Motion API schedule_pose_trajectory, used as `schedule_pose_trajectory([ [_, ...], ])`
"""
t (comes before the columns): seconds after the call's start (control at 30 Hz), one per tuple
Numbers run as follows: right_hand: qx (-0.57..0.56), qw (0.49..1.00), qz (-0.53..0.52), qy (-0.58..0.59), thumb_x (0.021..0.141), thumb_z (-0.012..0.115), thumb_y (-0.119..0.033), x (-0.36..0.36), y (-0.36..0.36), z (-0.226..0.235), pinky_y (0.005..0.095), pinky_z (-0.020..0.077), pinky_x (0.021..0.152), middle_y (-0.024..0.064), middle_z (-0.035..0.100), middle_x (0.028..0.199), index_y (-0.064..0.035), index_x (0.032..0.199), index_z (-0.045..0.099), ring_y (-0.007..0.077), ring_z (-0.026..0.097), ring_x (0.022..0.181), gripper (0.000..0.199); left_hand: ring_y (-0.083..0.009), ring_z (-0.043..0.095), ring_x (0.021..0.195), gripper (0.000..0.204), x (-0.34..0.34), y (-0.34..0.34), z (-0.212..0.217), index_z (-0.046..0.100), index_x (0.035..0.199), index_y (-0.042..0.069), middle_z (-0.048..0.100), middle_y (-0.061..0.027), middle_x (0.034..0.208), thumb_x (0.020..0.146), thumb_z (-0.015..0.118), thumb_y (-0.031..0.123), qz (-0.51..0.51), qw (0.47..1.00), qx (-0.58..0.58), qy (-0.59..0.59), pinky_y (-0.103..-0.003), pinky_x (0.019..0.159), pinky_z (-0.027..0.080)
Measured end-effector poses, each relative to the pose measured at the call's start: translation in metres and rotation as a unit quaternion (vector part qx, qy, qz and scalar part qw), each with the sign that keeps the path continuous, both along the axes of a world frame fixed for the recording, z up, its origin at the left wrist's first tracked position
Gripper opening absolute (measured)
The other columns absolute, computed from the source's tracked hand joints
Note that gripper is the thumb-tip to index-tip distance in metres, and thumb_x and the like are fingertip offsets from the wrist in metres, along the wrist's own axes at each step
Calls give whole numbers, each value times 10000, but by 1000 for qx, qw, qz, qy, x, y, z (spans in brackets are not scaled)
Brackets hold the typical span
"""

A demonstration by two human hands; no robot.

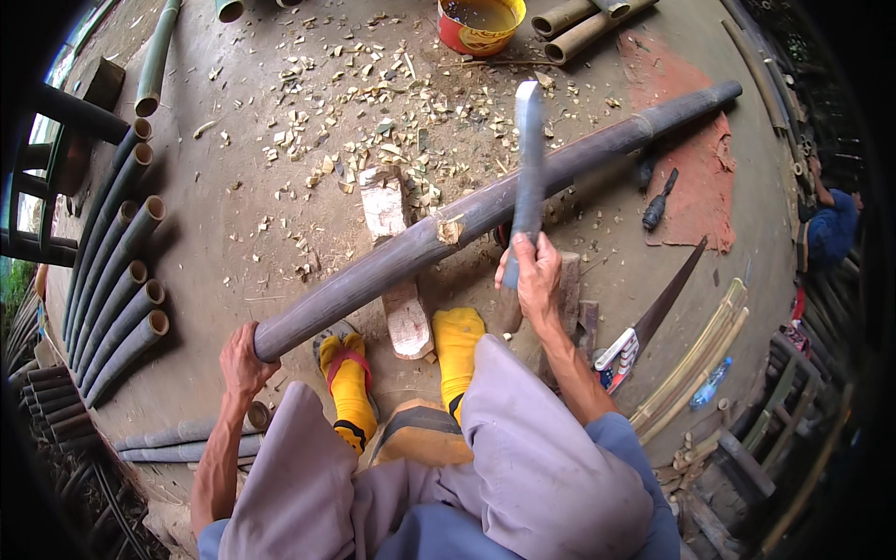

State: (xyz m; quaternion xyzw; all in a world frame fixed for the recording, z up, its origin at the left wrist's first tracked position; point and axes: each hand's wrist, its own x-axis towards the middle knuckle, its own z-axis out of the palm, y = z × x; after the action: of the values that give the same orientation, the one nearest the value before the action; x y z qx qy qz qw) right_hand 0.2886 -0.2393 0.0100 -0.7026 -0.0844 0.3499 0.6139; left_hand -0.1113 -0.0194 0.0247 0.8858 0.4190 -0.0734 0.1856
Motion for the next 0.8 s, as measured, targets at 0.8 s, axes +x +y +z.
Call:
schedule_pose_trajectory([
  [0.8,-69,987,147,5,978,544,-278,7,0,6,283,488,399,50,581,623,-26,864,537,130,587,466,276,-342,589,880,585,-9,-12,-2,569,1065,44,608,-140,915,514,755,111,-9,998,67,-9,-433,798,467],
])
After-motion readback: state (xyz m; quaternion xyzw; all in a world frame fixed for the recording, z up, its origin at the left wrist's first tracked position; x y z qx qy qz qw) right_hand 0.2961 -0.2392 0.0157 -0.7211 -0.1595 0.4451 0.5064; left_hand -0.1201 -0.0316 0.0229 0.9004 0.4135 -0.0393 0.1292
